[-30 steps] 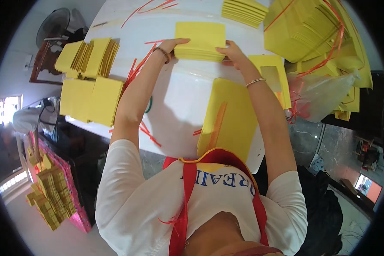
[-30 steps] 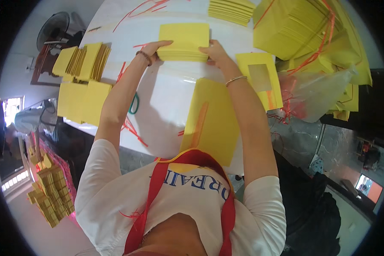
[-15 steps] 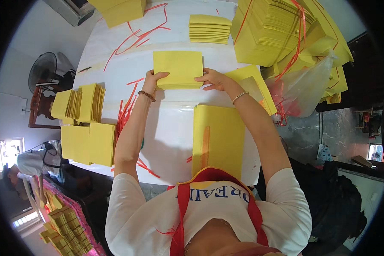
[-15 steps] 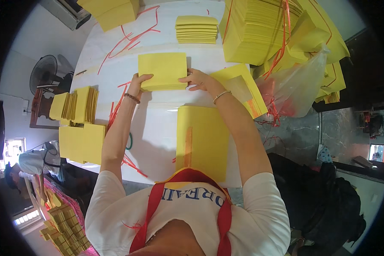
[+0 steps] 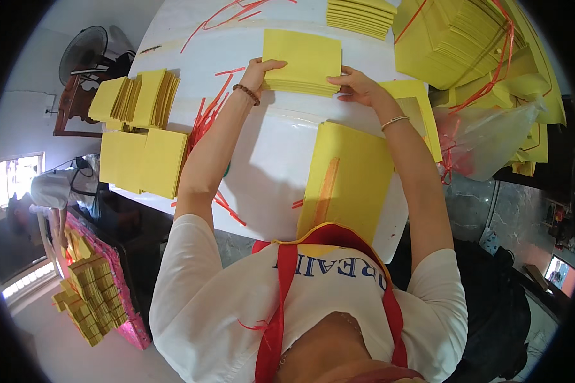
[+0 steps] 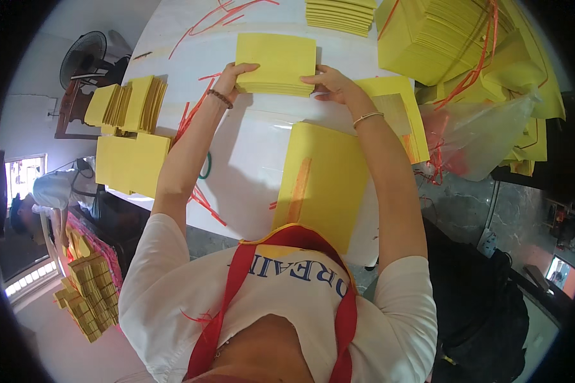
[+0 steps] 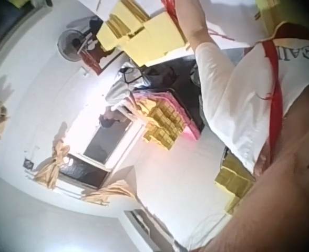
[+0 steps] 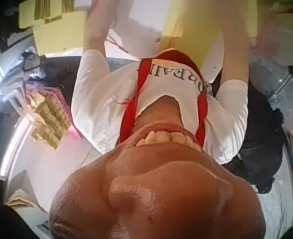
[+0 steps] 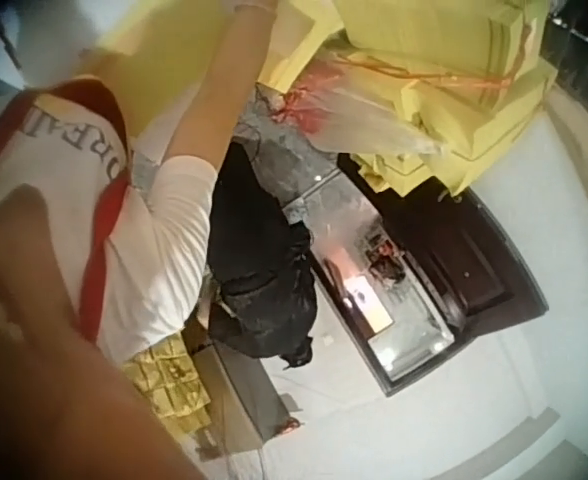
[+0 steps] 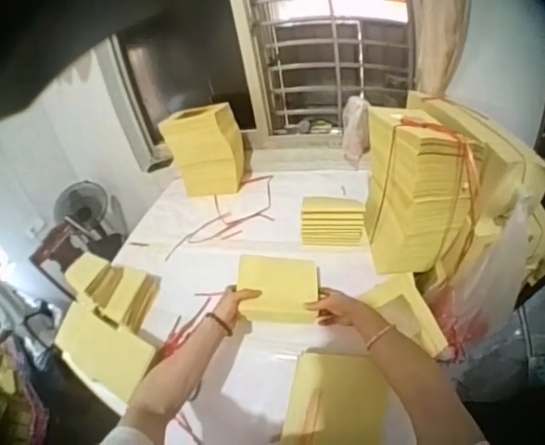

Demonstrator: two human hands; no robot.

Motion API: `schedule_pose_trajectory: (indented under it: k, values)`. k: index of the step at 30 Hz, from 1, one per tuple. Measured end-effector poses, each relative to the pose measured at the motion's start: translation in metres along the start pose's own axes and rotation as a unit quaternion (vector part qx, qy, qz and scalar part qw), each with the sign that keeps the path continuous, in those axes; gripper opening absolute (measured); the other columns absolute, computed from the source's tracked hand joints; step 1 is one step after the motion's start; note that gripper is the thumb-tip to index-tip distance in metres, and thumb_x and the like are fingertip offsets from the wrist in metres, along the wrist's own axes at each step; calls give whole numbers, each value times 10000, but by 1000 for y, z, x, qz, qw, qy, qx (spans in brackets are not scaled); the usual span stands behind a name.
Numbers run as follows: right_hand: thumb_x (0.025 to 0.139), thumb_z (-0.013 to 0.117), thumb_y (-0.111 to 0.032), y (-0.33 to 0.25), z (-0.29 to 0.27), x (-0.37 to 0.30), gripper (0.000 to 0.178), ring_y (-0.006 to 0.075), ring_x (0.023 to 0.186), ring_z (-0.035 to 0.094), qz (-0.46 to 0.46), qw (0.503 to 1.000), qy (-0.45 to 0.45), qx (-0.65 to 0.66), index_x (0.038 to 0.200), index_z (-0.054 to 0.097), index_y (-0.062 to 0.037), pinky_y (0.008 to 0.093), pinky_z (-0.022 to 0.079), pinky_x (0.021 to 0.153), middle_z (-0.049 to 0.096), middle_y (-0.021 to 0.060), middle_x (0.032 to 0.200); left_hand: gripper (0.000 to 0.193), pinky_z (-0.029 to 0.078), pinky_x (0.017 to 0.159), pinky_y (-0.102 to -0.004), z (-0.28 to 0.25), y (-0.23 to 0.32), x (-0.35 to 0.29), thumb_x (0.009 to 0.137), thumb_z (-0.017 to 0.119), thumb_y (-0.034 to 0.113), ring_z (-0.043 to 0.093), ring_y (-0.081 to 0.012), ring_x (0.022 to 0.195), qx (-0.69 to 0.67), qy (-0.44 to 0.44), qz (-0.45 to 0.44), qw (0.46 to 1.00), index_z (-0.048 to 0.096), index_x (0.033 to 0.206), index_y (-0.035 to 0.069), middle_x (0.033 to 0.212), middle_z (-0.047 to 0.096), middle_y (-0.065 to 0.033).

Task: Folding and stacking yellow ritual paper sheets with silver foil centers.

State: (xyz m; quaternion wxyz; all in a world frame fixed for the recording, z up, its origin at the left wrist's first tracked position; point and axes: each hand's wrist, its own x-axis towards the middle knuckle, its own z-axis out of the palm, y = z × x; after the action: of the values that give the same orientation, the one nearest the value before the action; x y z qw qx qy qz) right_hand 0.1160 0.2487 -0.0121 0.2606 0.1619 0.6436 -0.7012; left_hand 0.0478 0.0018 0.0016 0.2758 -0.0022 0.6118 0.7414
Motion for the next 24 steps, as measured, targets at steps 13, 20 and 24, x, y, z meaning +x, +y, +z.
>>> schedule_pose_trajectory:
  k: [13,20,24]
  values:
    - [644,764,-335,-22,-42,-37,1108,245,1095,450,-134,984,107,45,1387,-11,-61,471,296,921,468,119,1201,481,399,918,-314,49,5,36,718,677,66,526,-200,1024,-133,-91,88,983,411,1113,-3,1083,539,-112]
    - [773,673,-242,16,-122,6,595,139,951,517,-183,915,310,182,1231,388,8,343,419,781,563,83,1007,414,431,903,-340,133,-29,114,816,618,146,535,-230,1050,-197,-191,-39,961,475,1157,-41,1138,547,-149]
    - [837,591,-287,14,-92,17,450,169,990,507,-217,889,341,216,1153,476,12,317,400,852,543,95,1084,361,462,872,-353,125,-20,126,842,578,145,567,-247,995,-183,-135,-110,968,485,1137,-40,1093,571,-151]
